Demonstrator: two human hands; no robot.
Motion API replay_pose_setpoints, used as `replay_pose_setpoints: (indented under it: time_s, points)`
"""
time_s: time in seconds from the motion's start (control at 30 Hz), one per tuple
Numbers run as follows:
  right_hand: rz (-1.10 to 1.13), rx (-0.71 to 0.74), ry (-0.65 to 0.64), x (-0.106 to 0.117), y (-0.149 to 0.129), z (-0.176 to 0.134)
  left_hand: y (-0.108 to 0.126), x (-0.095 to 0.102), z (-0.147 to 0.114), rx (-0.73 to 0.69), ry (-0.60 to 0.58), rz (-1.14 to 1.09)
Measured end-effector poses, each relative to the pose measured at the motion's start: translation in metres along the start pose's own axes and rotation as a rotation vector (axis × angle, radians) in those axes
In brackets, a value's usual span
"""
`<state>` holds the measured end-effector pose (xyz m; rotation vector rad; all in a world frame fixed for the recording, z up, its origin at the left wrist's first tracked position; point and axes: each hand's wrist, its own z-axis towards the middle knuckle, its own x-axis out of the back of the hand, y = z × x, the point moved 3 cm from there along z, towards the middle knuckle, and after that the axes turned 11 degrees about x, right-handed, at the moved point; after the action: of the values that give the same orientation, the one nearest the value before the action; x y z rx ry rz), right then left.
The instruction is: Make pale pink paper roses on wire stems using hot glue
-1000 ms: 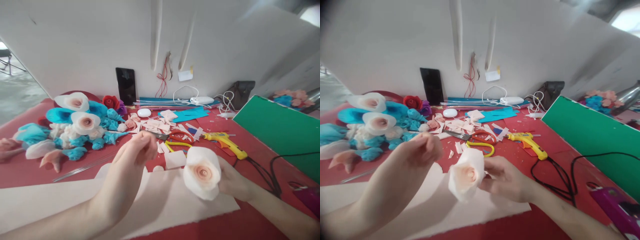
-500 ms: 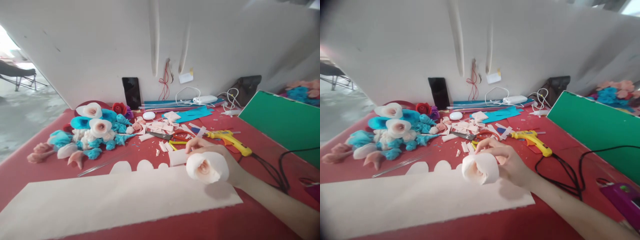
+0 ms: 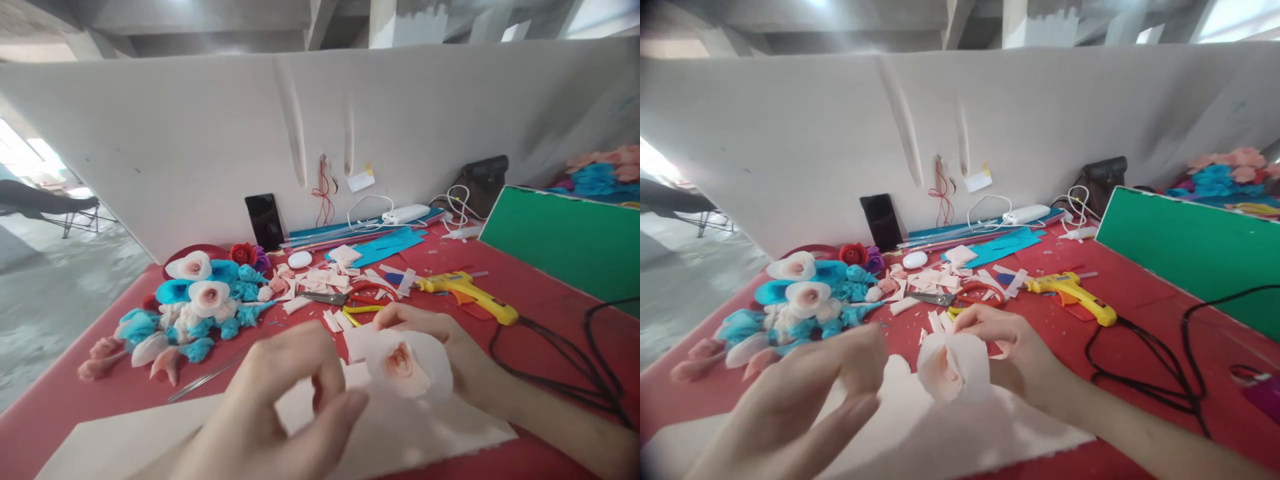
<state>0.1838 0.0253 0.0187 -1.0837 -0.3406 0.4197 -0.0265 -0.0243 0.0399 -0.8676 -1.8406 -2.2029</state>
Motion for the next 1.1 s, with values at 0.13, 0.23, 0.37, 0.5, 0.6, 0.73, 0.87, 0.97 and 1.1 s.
replay_pose_setpoints:
  time_s: [0.13,0.23,0.37,0.5,0.6,0.73,0.87,0.97,1.1]
  points:
    - [-0.029,-0.046,-0.019,-0.004,0.000,-0.004,0.050,0.008,0.028,-0.080,0.043,0.171]
    - [-0.073,-0.041,-0.044,-0.006,-0.002,-0.006,0.050,0.004,0.028,-0.097,0.044,0.223]
    - [-0.143,-0.003,-0.069,-0.008,-0.004,-0.006,0.045,0.001,0.027,-0.117,0.015,0.255]
    - [-0.212,0.059,-0.094,-0.011,-0.005,-0.006,0.045,0.000,0.029,-0.125,0.035,0.256]
    - [-0.236,0.093,-0.120,-0.013,-0.005,-0.007,0.046,0.000,0.028,-0.165,0.062,0.268]
    - [-0.263,0.128,-0.133,-0.013,-0.007,-0.006,0.046,-0.001,0.026,-0.225,0.093,0.285]
    - [-0.250,0.133,-0.117,-0.014,-0.007,-0.003,0.044,-0.004,0.027,-0.227,0.093,0.242]
    - [-0.220,0.128,-0.132,-0.015,-0.007,-0.003,0.044,-0.004,0.028,-0.258,0.089,0.195]
    - [-0.197,0.065,-0.144,-0.015,-0.004,-0.005,0.046,-0.002,0.026,-0.342,0.083,0.170]
